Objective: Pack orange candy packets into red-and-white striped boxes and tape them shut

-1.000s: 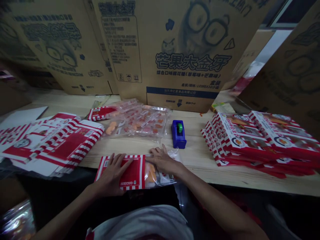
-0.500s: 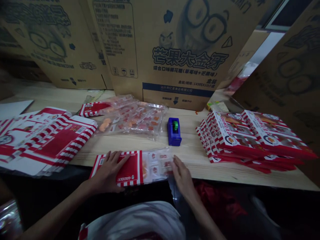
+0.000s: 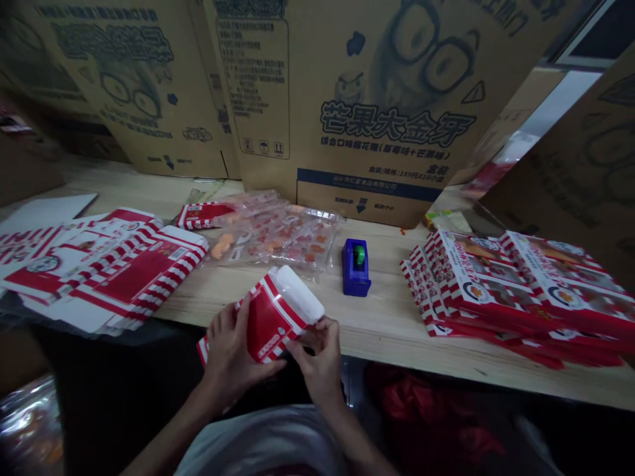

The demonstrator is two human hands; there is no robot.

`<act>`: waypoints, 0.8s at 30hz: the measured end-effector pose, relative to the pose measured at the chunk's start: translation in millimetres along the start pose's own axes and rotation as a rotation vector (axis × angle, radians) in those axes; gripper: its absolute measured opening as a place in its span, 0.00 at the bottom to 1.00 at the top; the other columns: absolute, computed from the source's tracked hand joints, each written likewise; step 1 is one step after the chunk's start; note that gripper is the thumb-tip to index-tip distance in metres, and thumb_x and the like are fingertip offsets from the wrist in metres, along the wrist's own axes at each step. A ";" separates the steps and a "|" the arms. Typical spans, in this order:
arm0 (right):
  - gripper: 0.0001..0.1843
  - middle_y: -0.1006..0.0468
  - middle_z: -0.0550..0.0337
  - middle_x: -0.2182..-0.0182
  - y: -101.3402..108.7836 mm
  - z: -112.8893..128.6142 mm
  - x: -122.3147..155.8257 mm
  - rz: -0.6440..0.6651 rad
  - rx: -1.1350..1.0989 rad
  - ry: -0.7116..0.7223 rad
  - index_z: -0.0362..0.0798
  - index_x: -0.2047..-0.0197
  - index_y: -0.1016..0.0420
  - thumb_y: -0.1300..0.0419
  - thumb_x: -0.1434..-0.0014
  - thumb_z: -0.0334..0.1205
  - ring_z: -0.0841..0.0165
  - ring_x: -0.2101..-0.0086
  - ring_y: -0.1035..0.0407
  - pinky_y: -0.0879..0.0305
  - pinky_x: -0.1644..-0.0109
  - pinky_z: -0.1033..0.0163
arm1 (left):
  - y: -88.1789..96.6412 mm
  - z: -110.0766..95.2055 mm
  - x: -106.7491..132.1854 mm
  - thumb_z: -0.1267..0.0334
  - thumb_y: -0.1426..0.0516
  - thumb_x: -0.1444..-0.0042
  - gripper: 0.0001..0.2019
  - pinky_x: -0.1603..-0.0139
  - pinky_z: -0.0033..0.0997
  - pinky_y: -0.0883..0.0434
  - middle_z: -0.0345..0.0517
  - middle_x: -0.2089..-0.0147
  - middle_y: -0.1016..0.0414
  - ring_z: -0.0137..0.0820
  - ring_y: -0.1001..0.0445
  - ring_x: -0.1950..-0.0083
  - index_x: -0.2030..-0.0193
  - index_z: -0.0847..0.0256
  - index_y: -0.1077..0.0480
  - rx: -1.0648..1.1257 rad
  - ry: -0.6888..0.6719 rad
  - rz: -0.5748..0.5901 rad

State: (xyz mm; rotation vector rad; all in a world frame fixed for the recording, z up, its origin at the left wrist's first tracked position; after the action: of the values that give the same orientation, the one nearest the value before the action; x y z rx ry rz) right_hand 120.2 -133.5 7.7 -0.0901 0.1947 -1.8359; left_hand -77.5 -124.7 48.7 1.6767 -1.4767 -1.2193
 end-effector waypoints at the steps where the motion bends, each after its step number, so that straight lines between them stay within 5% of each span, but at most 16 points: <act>1: 0.24 0.25 0.61 0.62 -1.5 -5.7 0.4 0.008 -0.040 -0.055 0.54 0.62 0.44 0.30 0.51 0.42 0.67 0.64 0.25 0.27 0.59 0.61 | -6.4 -1.4 6.0 0.40 0.32 0.70 0.62 0.46 0.63 0.38 0.67 0.43 0.39 0.61 0.38 0.43 0.30 0.67 0.51 0.069 0.017 0.016; 6: 0.26 0.20 0.59 0.60 5.2 -23.5 -5.5 0.102 -0.063 -0.181 0.55 0.47 0.39 0.33 0.46 0.43 0.64 0.61 0.24 0.27 0.56 0.59 | -44.4 16.9 25.3 0.56 0.46 0.40 0.36 0.40 0.47 0.35 0.57 0.37 0.36 0.44 0.33 0.39 0.28 0.58 0.57 0.711 0.099 0.134; 11: 0.26 0.25 0.54 0.46 15.0 -34.8 -6.4 0.215 0.078 -0.160 0.51 0.41 0.34 0.38 0.41 0.46 0.61 0.49 0.29 0.32 0.46 0.57 | -48.5 29.0 26.9 0.59 0.46 0.38 0.30 0.32 0.44 0.42 0.54 0.32 0.42 0.43 0.42 0.31 0.31 0.57 0.48 0.993 0.095 0.185; 13: 0.24 0.26 0.54 0.45 14.6 -35.1 -4.6 0.252 0.143 -0.122 0.50 0.41 0.33 0.40 0.40 0.46 0.61 0.48 0.31 0.34 0.45 0.58 | -49.7 28.1 28.0 0.59 0.44 0.40 0.31 0.36 0.43 0.37 0.55 0.33 0.40 0.44 0.38 0.34 0.31 0.56 0.48 1.129 0.136 0.257; 18: 0.11 0.23 0.58 0.59 5.6 -17.4 -3.1 0.326 0.350 0.035 0.49 0.54 0.28 0.41 0.39 0.43 0.64 0.59 0.29 0.33 0.54 0.63 | -51.9 20.0 27.4 0.61 0.36 0.48 0.25 0.51 0.37 0.27 0.49 0.48 0.28 0.39 0.26 0.51 0.45 0.56 0.39 1.336 0.204 0.428; 20: 0.06 0.26 0.60 0.66 -0.4 -9.4 -5.0 0.357 0.380 0.076 0.49 0.62 0.28 0.42 0.39 0.42 0.66 0.65 0.31 0.35 0.59 0.64 | -49.5 20.7 21.9 0.60 0.37 0.47 0.17 0.55 0.34 0.28 0.45 0.56 0.27 0.35 0.26 0.55 0.54 0.58 0.36 1.279 0.217 0.393; 24: 0.12 0.31 0.62 0.72 -4.7 -0.3 -13.0 0.308 0.326 0.088 0.49 0.74 0.33 0.41 0.40 0.42 0.68 0.70 0.35 0.38 0.65 0.65 | -38.7 24.7 7.9 0.57 0.39 0.46 0.12 0.60 0.28 0.32 0.42 0.64 0.29 0.31 0.29 0.62 0.70 0.61 0.36 1.199 0.255 0.182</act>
State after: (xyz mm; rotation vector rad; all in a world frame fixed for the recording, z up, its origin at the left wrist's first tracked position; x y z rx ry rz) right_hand 119.2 -119.7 8.7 0.2371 -0.0308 -1.5433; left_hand -83.5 -120.7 2.7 2.1653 -2.2993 0.1235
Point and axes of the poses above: each hand's wrist, its own x-axis away from the middle knuckle, its own y-axis out of the back of the hand, z = x × y, the point moved 8 cm from there along -x, towards the middle knuckle
